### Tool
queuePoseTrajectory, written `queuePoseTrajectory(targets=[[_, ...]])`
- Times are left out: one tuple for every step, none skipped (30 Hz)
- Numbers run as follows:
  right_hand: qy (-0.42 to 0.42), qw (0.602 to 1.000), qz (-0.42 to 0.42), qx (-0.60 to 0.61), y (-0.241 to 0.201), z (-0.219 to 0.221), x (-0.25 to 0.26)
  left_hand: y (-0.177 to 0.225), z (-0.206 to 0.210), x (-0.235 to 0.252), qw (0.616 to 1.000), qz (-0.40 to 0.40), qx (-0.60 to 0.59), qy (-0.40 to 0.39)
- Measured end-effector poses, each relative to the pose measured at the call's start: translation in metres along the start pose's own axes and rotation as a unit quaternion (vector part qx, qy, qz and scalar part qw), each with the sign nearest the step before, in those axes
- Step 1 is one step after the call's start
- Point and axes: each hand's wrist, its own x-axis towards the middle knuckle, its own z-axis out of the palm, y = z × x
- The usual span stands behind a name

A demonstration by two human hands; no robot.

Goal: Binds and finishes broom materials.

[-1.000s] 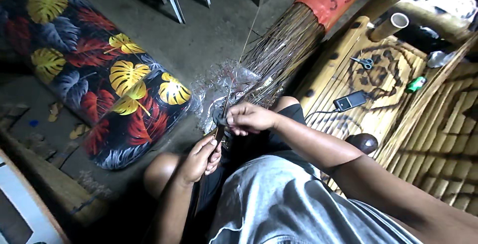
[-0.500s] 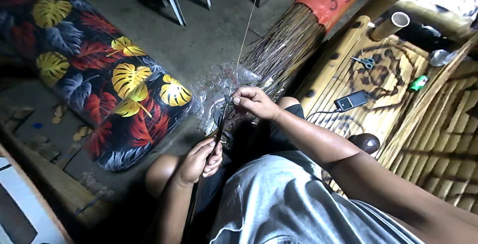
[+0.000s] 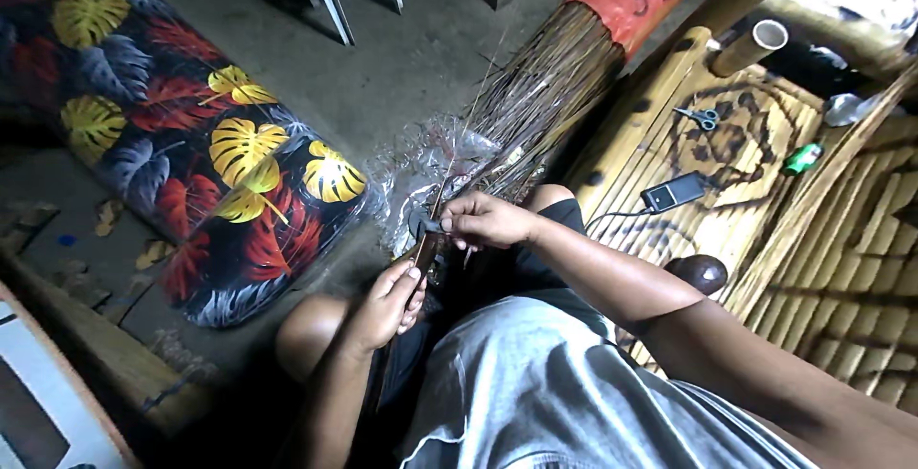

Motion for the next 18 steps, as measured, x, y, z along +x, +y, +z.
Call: queuePoseTrajectory(targets=[[0.014, 1.000, -0.020, -0.011, 0.002, -0.004, 0.002, 0.001, 0.000, 0.000, 1.000, -0.001, -0.003, -0.004], [0.026, 0.999, -0.037, -0.029, 0.003, -0.008, 0.003, 0.001, 0.000, 0.000, 1.000, -0.002, -0.008, -0.008], [0.040, 0.997, -0.052, -0.052, 0.003, -0.009, 0.004, 0.002, 0.000, 0.000, 1.000, -0.002, -0.016, -0.011], [0.052, 0.993, -0.072, -0.074, 0.002, -0.010, 0.005, 0.002, 0.000, 0.000, 1.000, -0.001, -0.021, -0.013], [0.065, 0.989, -0.094, -0.092, 0.002, -0.010, 0.006, 0.002, -0.001, 0.000, 1.000, 0.001, -0.025, -0.015], [0.081, 0.984, -0.115, -0.107, 0.003, -0.010, 0.007, 0.002, -0.001, 0.000, 0.999, 0.003, -0.026, -0.019], [0.096, 0.980, -0.130, -0.119, 0.003, -0.011, 0.009, 0.002, -0.001, 0.000, 0.999, 0.006, -0.027, -0.021], [0.111, 0.976, -0.143, -0.123, 0.003, -0.012, 0.010, 0.002, -0.001, -0.001, 0.999, 0.009, -0.028, -0.023], [0.122, 0.974, -0.149, -0.120, 0.002, -0.015, 0.012, 0.002, -0.001, -0.001, 0.999, 0.012, -0.031, -0.026], [0.133, 0.974, -0.149, -0.112, 0.002, -0.017, 0.013, 0.002, -0.002, -0.001, 0.999, 0.014, -0.038, -0.030], [0.142, 0.974, -0.145, -0.097, 0.001, -0.020, 0.014, 0.002, -0.002, -0.002, 0.998, 0.015, -0.047, -0.035], [0.153, 0.975, -0.140, -0.075, 0.000, -0.022, 0.014, 0.001, -0.003, -0.002, 0.997, 0.015, -0.059, -0.040], [0.170, 0.975, -0.133, -0.047, -0.001, -0.023, 0.014, 0.000, -0.004, -0.002, 0.996, 0.016, -0.072, -0.045], [0.195, 0.973, -0.125, -0.023, -0.003, -0.024, 0.015, 0.000, -0.005, -0.003, 0.995, 0.017, -0.085, -0.051], [0.216, 0.969, -0.118, 0.000, -0.006, -0.025, 0.015, -0.001, -0.005, -0.004, 0.994, 0.017, -0.095, -0.054], [0.218, 0.969, -0.116, 0.011, -0.008, -0.026, 0.014, -0.001, -0.006, -0.004, 0.993, 0.018, -0.103, -0.055], [0.200, 0.973, -0.111, 0.011, -0.011, -0.025, 0.012, -0.001, -0.006, -0.004, 0.992, 0.018, -0.108, -0.058], [0.168, 0.980, -0.106, 0.007, -0.013, -0.021, 0.011, -0.001, -0.007, -0.004, 0.992, 0.016, -0.113, -0.061]])
